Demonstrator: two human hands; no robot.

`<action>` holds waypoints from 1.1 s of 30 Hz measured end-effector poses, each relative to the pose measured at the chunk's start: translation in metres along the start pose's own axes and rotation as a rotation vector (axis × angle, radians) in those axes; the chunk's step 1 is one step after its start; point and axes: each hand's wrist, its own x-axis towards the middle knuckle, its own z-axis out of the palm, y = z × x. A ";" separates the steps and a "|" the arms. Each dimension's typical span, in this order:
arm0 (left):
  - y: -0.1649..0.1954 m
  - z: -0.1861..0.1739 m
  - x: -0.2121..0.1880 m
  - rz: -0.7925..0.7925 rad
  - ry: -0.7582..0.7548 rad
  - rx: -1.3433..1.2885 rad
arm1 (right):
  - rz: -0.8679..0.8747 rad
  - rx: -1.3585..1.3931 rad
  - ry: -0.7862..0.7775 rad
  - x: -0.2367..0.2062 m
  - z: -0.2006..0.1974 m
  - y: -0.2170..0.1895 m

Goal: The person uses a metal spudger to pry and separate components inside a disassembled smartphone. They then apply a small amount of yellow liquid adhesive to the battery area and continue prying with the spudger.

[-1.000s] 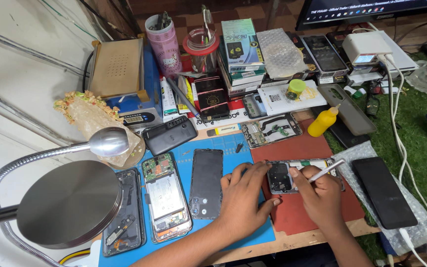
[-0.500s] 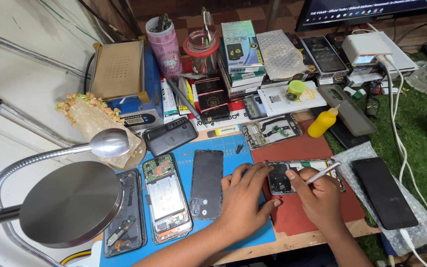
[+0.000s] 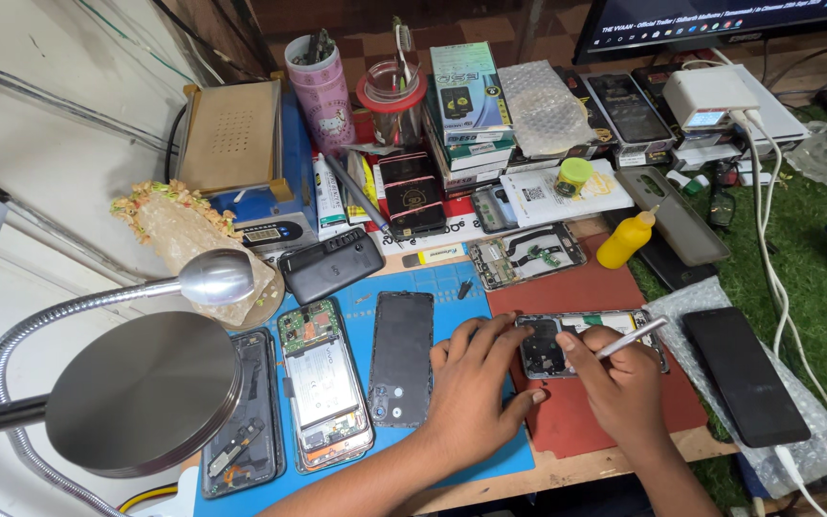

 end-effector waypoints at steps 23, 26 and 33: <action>-0.001 0.001 -0.001 0.016 -0.014 0.001 | 0.061 -0.022 0.003 0.002 -0.001 0.000; -0.001 0.000 -0.001 0.022 -0.006 0.001 | 0.041 -0.009 -0.002 0.002 0.002 -0.001; -0.001 0.000 -0.001 0.025 -0.002 0.005 | 0.042 -0.033 -0.004 0.000 0.003 0.000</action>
